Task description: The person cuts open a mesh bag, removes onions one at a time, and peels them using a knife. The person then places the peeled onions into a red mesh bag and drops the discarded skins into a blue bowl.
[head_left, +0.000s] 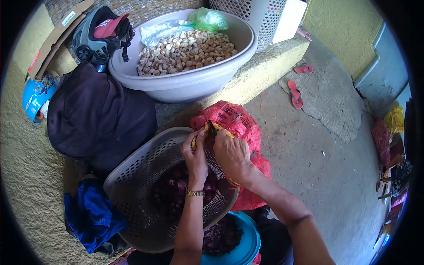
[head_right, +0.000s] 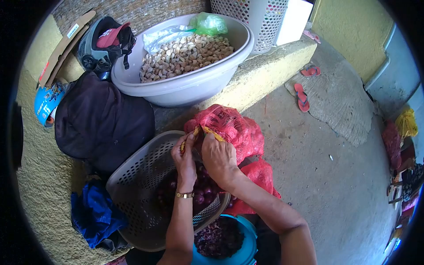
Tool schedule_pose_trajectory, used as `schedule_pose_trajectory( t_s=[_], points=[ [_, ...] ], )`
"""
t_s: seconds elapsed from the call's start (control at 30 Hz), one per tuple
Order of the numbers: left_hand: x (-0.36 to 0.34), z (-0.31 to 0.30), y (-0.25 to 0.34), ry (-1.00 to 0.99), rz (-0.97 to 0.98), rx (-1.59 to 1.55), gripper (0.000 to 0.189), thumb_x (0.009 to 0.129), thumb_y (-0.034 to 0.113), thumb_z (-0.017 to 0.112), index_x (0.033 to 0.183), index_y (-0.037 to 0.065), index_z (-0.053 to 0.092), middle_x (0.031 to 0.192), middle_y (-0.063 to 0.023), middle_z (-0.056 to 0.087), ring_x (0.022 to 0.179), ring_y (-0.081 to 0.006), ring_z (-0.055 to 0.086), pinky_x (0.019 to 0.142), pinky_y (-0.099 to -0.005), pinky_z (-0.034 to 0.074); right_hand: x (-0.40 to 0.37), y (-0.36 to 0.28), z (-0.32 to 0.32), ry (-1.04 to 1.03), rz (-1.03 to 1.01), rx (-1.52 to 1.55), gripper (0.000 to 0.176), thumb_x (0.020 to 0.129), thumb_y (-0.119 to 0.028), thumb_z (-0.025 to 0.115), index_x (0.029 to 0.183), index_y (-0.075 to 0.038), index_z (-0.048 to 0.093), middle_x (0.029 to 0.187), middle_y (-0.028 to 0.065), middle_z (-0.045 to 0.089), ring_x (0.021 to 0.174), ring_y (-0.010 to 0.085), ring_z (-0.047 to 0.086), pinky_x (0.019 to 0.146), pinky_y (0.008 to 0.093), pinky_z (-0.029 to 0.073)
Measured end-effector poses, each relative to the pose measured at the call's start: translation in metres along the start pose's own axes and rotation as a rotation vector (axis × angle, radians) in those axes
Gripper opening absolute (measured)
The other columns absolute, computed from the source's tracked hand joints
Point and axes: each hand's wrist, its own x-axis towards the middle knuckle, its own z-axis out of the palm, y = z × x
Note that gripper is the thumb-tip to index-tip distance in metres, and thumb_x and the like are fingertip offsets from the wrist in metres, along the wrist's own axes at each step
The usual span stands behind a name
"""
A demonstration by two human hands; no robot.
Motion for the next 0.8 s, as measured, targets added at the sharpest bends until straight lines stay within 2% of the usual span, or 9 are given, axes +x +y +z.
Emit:
schedule_pose_trajectory(
  t_s=[0.1,0.33,0.37,0.43,0.5,0.53,0.63,0.73,0.8],
  points=[
    [0.001,-0.002,-0.001,0.003,-0.043,-0.048,0.023,0.095,0.018,0.061,0.102,-0.003,0.068,0.099,-0.006,0.069,0.09,-0.0102,0.062,0.082,-0.025,0.048,0.007,0.005,0.009,0.09,-0.044,0.045,0.008,0.086,-0.008,0.051,0.086,-0.001,0.048,0.063,0.0174,0.062,0.059,0.0314,0.066,0.052,0.0418,0.05],
    [0.0,0.0,0.004,0.056,-0.243,-0.28,0.023,0.095,0.021,0.062,0.103,0.0,0.069,0.098,-0.0034,0.069,0.086,-0.0087,0.062,0.077,-0.0237,0.047,0.0,0.01,0.01,0.088,-0.056,0.049,0.009,0.089,-0.01,0.05,0.085,-0.002,0.047,0.061,0.0163,0.059,0.056,0.0316,0.064,0.05,0.0443,0.048],
    [-0.001,-0.001,0.004,0.057,-0.244,-0.276,0.023,0.095,0.021,0.062,0.103,0.0,0.069,0.098,-0.0034,0.069,0.086,-0.0087,0.062,0.077,-0.0237,0.047,0.001,0.011,0.013,0.16,-0.075,0.056,0.011,0.09,-0.012,0.052,0.086,-0.003,0.047,0.06,0.0153,0.059,0.055,0.0309,0.063,0.049,0.0447,0.047],
    [0.0,-0.003,0.003,0.066,-0.297,-0.28,0.024,0.094,0.025,0.064,0.1,0.003,0.07,0.092,0.0005,0.068,0.077,-0.0047,0.057,0.068,-0.0216,0.043,0.005,0.01,0.009,0.234,-0.093,0.065,0.013,0.091,-0.014,0.053,0.087,-0.003,0.048,0.059,0.0143,0.058,0.054,0.0302,0.062,0.049,0.0451,0.047],
    [0.0,-0.003,0.003,0.071,-0.29,-0.269,0.024,0.093,0.027,0.065,0.099,0.003,0.07,0.09,0.0019,0.067,0.074,-0.0035,0.055,0.065,-0.021,0.04,0.007,0.013,-0.007,0.316,-0.093,0.023,0.017,0.091,-0.017,0.055,0.083,-0.005,0.047,0.056,0.0105,0.056,0.052,0.027,0.062,0.052,0.0409,0.051],
    [0.0,-0.003,0.003,0.075,-0.282,-0.257,0.025,0.092,0.028,0.067,0.097,0.004,0.07,0.087,0.0033,0.066,0.071,-0.0024,0.052,0.062,-0.0204,0.038,0.01,0.017,-0.019,0.29,-0.059,0.082,0.023,0.091,-0.024,0.059,0.085,-0.003,0.05,0.058,0.0135,0.057,0.056,0.0315,0.063,0.054,0.0443,0.051],
    [-0.001,-0.002,0.001,0.071,-0.246,-0.245,0.027,0.091,0.03,0.068,0.095,0.004,0.069,0.083,0.0054,0.063,0.068,-0.002,0.048,0.061,-0.0207,0.036,0.026,0.023,-0.035,0.279,-0.024,0.238,0.024,0.089,-0.026,0.062,0.089,-0.004,0.053,0.06,0.0157,0.06,0.059,0.0365,0.063,0.054,0.0464,0.051],
    [-0.002,-0.002,0.001,0.078,-0.209,-0.216,0.027,0.091,0.031,0.068,0.095,0.003,0.069,0.082,0.0058,0.062,0.068,-0.0018,0.047,0.061,-0.0201,0.036,0.041,0.019,-0.03,0.166,-0.036,0.353,0.024,0.086,-0.028,0.066,0.091,-0.006,0.055,0.064,0.0178,0.061,0.061,0.0395,0.063,0.054,0.0468,0.05],
    [-0.003,0.0,0.004,0.087,-0.199,-0.211,0.028,0.091,0.031,0.068,0.095,0.003,0.069,0.082,0.0059,0.061,0.069,-0.0017,0.047,0.062,-0.0202,0.037,0.042,0.018,-0.016,0.169,-0.031,0.303,0.022,0.086,-0.026,0.066,0.09,-0.006,0.056,0.064,0.0183,0.061,0.061,0.0391,0.063,0.054,0.0461,0.051]
  ],
)
